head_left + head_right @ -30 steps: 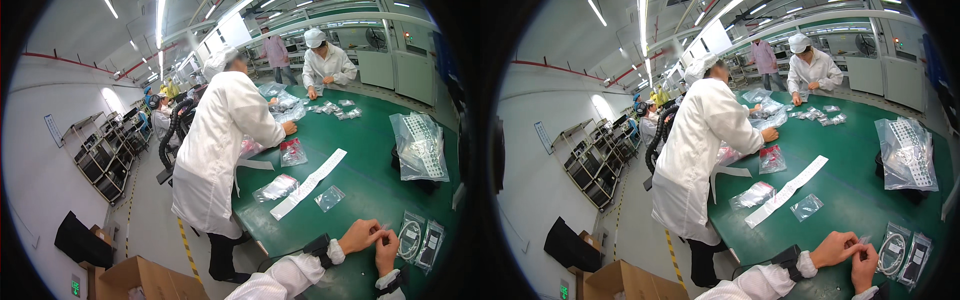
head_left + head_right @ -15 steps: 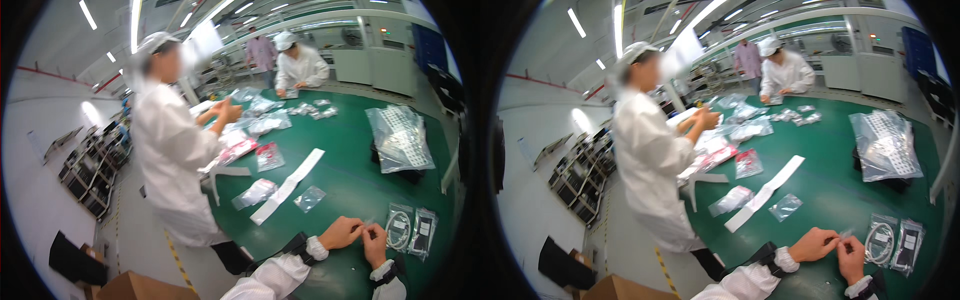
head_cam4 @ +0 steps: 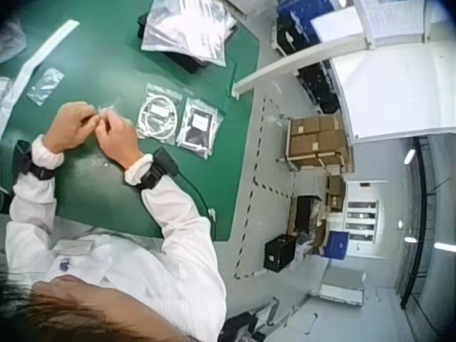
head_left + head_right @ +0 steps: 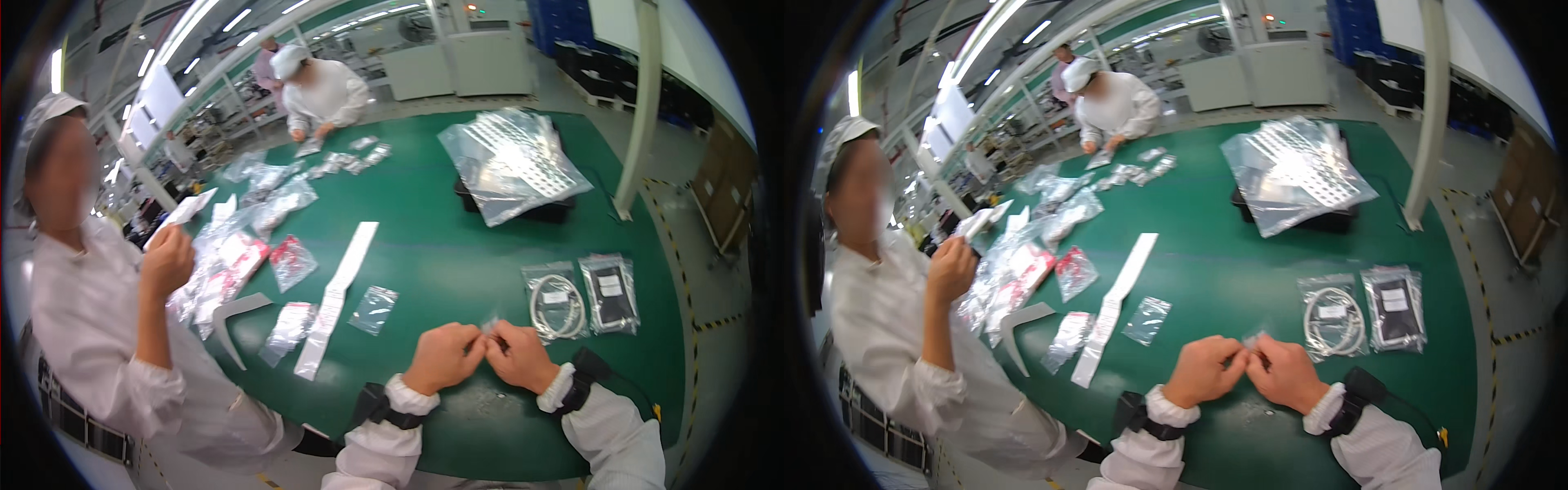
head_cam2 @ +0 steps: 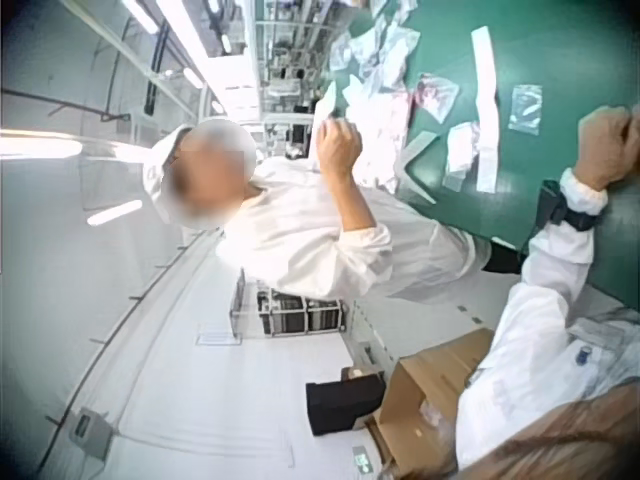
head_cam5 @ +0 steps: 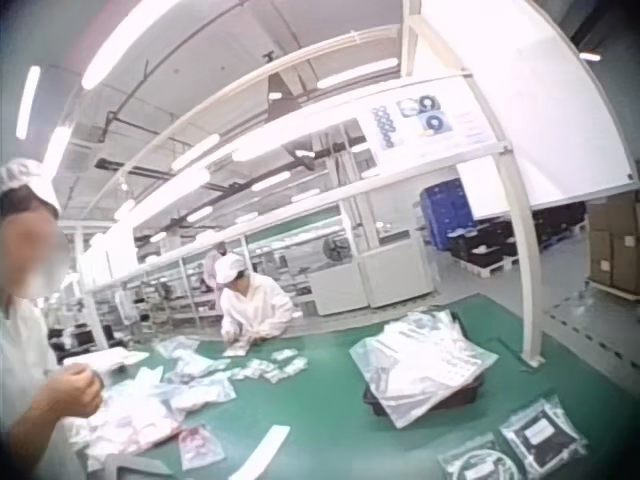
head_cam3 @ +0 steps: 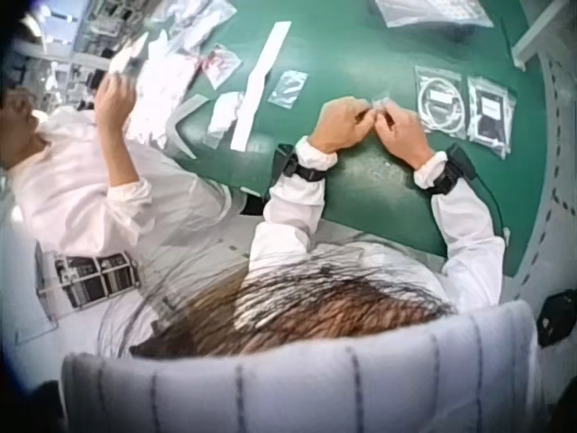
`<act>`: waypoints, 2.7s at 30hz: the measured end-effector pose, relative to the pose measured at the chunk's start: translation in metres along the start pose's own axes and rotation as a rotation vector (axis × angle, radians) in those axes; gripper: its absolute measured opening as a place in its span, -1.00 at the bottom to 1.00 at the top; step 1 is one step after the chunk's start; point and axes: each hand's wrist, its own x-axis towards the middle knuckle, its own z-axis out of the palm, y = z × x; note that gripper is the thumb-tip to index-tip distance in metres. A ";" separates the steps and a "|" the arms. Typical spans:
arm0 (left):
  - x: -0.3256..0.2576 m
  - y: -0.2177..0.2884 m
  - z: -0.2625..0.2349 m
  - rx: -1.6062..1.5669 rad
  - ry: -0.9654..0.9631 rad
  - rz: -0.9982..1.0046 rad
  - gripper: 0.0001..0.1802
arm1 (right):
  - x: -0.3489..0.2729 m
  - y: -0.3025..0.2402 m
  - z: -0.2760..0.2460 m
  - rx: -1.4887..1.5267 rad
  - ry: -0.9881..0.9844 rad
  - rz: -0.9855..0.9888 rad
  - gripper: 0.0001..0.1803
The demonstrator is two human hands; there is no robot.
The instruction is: Packing small metal rings and components into clear plastic bags on a production line.
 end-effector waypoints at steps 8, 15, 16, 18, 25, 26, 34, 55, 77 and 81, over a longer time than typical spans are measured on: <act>-0.001 0.000 0.003 0.046 -0.098 -0.053 -0.82 | -0.007 0.005 0.000 -0.094 0.032 -0.034 -0.86; -0.007 -0.003 0.006 -0.074 -0.072 -0.059 -0.84 | 0.001 0.002 -0.011 -0.288 0.053 -0.298 -0.93; -0.008 -0.005 0.007 -0.075 -0.073 -0.064 -0.84 | 0.000 0.002 -0.012 -0.311 0.016 -0.312 -0.93; -0.006 -0.008 0.006 -0.112 -0.057 0.003 -0.82 | 0.001 0.000 -0.012 -0.303 0.023 -0.301 -0.93; -0.003 0.008 0.004 -0.206 -0.073 -0.181 -0.80 | -0.008 -0.005 -0.004 -0.382 0.074 -0.224 -0.90; -0.003 0.010 0.003 -0.204 -0.073 -0.207 -0.80 | -0.008 -0.005 -0.003 -0.382 0.073 -0.222 -0.90; -0.002 0.012 -0.003 -0.220 -0.120 -0.257 -0.78 | -0.012 -0.005 -0.002 -0.348 0.046 -0.214 -0.90; -0.001 0.013 -0.007 -0.210 -0.110 -0.335 -0.77 | -0.005 -0.012 -0.004 -0.387 0.039 -0.312 -0.90; -0.001 -0.007 0.006 -0.082 -0.113 0.184 -0.08 | 0.015 -0.009 -0.036 0.042 -0.259 0.136 -0.84; -0.002 -0.008 0.002 -0.028 -0.085 0.173 -0.13 | 0.013 0.008 -0.026 0.181 -0.277 0.196 -0.83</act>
